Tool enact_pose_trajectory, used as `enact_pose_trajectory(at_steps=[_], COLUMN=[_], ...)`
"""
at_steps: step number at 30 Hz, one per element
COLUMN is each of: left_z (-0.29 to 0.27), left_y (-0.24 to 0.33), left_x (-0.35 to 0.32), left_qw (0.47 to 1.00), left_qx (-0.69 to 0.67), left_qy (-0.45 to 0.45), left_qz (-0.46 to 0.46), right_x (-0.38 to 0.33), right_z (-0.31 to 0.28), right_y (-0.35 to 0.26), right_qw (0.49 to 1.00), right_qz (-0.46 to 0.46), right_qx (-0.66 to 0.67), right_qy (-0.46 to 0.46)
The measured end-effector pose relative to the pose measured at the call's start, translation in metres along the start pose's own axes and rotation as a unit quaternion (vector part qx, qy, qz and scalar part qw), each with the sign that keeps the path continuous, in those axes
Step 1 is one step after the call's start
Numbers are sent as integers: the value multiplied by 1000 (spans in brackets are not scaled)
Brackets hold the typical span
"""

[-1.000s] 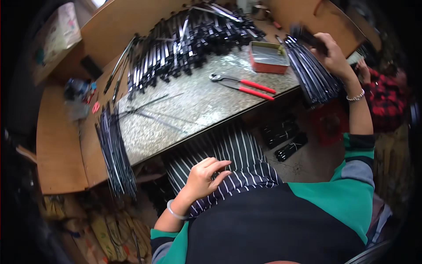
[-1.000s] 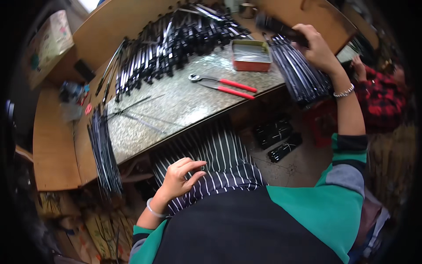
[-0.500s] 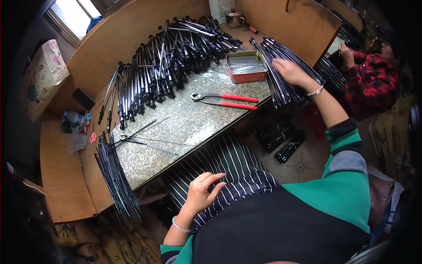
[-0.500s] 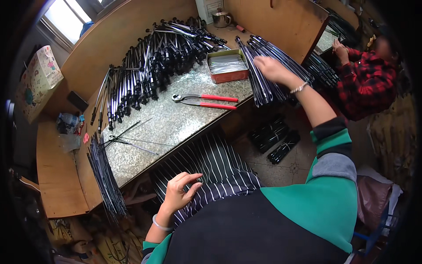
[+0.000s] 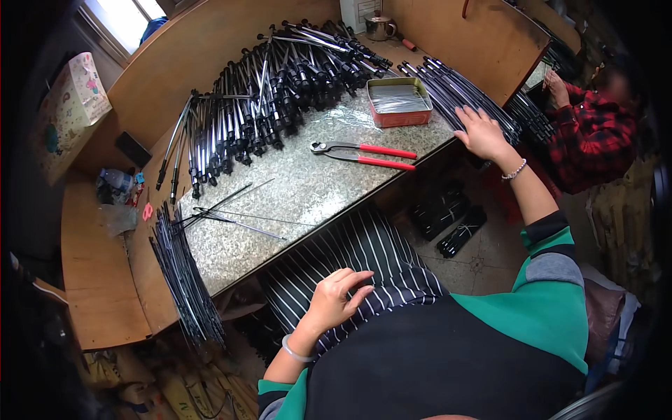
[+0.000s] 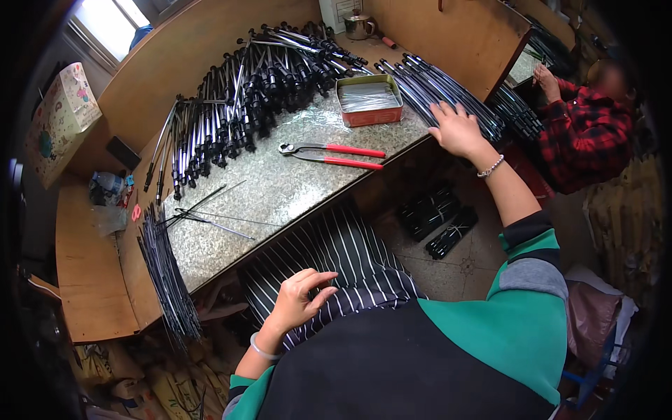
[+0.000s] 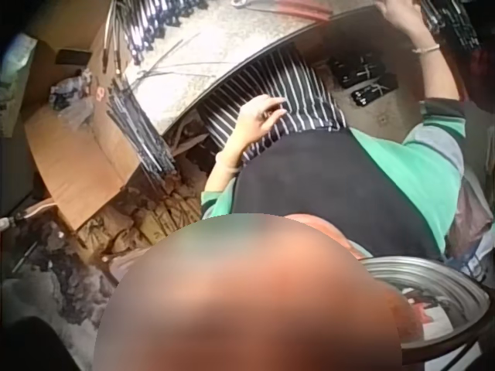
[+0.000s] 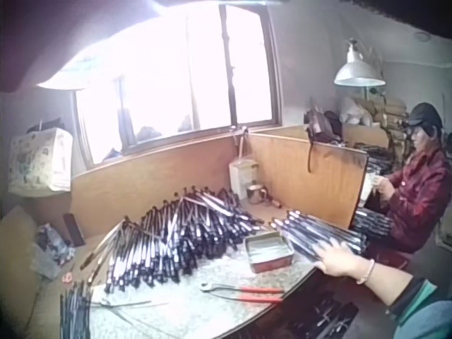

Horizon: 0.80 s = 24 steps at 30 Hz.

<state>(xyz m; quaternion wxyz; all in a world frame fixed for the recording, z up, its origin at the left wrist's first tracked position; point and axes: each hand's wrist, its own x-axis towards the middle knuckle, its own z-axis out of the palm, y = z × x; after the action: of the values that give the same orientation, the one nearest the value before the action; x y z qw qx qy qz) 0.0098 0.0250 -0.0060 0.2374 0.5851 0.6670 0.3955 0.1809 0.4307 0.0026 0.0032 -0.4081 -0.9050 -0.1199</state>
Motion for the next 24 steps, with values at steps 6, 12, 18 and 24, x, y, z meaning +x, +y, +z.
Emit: enact_pose_trajectory(at_steps=[6,12,18,24], left_z=[3,3,12,-23], left_y=[-10,-15,-29,-31], left_x=[-13,-29,-31,-19], left_qw=[1000,998,996,958], left_qx=[-18,-28,-32,48], left_qy=[20,44,81,283], left_qz=[-9,-25,34,7], right_x=[-11,-5,-9,-9], right_z=[-26,10,122,66], right_y=[-8,90,188,120], right_qw=[999,902,425,650], right_qz=[9,339,251,330], right_qx=[14,127,869,613], right_qy=[-47,233,30,303])
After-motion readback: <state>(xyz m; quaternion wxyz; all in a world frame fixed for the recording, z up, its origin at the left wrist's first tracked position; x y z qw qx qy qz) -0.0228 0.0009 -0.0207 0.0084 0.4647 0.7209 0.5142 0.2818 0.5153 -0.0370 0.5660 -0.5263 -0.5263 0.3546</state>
